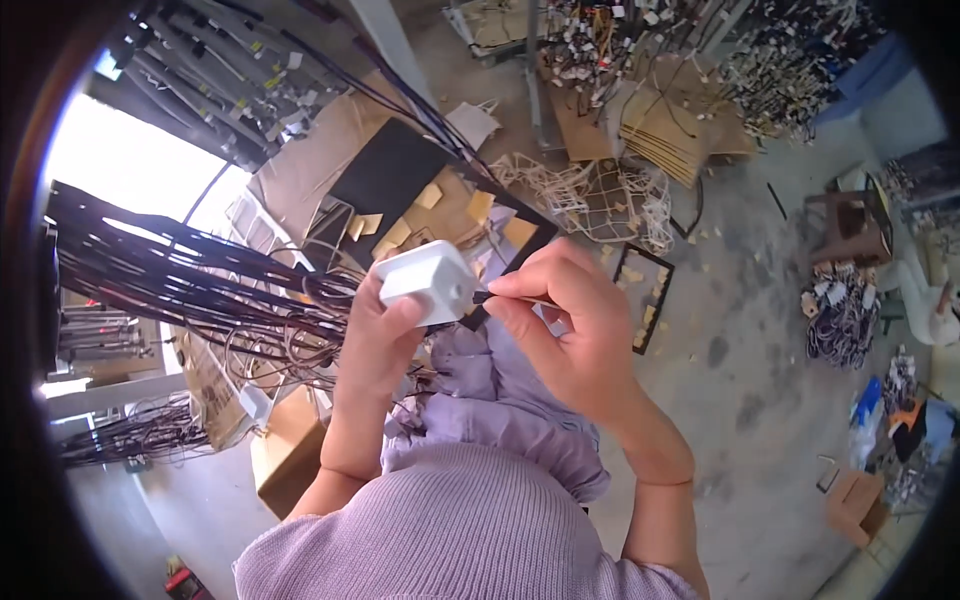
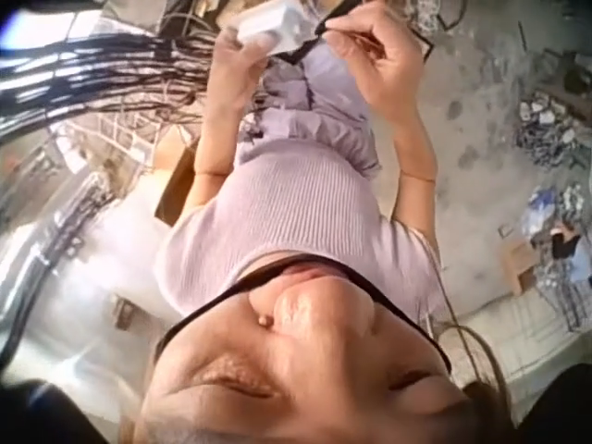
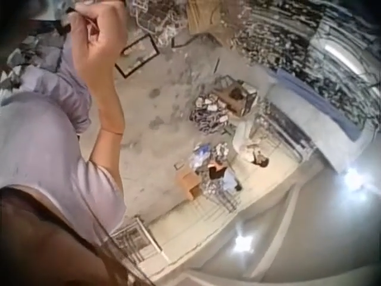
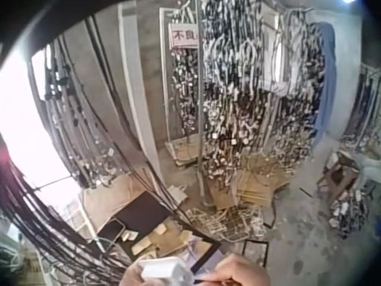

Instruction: Assembling and organizing electrical wire harnesses by attaching connectors and placing them into partitioned boxes.

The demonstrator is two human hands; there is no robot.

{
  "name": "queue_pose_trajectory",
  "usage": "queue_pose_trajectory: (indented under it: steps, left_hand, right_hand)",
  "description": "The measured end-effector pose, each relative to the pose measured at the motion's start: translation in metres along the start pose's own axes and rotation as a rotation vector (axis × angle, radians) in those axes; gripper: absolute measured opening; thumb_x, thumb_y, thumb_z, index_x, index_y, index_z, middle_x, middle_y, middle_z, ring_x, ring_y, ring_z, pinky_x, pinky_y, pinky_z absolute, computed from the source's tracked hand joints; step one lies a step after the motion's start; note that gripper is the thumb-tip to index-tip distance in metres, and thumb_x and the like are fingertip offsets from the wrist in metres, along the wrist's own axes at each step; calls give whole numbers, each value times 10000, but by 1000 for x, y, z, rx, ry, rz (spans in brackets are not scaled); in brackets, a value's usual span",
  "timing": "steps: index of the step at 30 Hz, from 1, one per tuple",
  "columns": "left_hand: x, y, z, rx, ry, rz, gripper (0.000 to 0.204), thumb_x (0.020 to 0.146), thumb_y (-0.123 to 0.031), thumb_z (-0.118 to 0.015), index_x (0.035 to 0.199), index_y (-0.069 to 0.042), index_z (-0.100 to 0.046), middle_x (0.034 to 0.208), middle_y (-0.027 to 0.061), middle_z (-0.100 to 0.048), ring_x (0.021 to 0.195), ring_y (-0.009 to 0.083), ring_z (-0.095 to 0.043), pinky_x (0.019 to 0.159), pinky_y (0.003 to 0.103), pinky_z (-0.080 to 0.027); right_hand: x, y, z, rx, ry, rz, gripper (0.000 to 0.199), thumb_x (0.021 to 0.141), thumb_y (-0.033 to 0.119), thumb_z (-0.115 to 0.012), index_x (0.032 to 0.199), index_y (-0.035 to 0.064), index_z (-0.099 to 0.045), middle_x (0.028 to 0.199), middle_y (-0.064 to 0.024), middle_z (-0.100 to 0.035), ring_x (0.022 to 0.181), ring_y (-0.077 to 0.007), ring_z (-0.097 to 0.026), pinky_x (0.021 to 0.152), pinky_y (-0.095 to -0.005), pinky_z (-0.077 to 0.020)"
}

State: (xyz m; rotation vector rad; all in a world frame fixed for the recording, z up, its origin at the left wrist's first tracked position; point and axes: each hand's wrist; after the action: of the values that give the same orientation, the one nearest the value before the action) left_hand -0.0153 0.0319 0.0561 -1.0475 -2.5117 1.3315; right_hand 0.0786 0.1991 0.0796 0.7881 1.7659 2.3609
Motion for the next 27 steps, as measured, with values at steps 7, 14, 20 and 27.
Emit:
queue_pose_trajectory:
  steps: [7,14,20,27]
  left_hand:
    - [-6,1,-1,45,68,-11,434,766,-207,-790,1054,-37,-514,1008,42,-645,916,93,-604,847,253,-470]
    - [-5,7,4,99,60,5,405,792,-200,-766,1051,-21,-512,994,46,-643,893,90,-604,822,238,-476]
    - [-11,18,21,153,151,-43,332,810,-166,-746,995,-49,-496,950,19,-618,868,69,-582,806,225,-462]
    - [-17,28,18,-19,-7,193,430,842,-131,-689,1203,7,-498,998,22,-628,920,85,-596,824,228,-468]
  right_hand:
    - [-3,0,-7,-92,23,-9,110,787,-8,-683,882,35,-648,791,-19,-578,620,-72,-491,496,-199,-360]
    - [-7,2,-1,-301,113,127,152,749,-6,-690,887,34,-641,784,-75,-576,630,-216,-577,537,-308,-451]
    - [-9,4,0,-344,218,31,71,783,22,-655,841,34,-616,763,-81,-551,609,-251,-562,535,-333,-449]
    - [-32,1,-6,-839,372,310,176,752,39,-626,924,55,-599,778,-31,-458,661,-172,-545,512,-290,-464]
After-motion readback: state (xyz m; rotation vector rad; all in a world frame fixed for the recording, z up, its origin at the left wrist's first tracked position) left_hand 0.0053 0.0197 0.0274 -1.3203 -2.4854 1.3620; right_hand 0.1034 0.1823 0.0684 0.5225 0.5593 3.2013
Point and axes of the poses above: each hand's wrist, its own x-axis towards the middle knuckle, its own z-axis out of the back of the hand, y = z × x
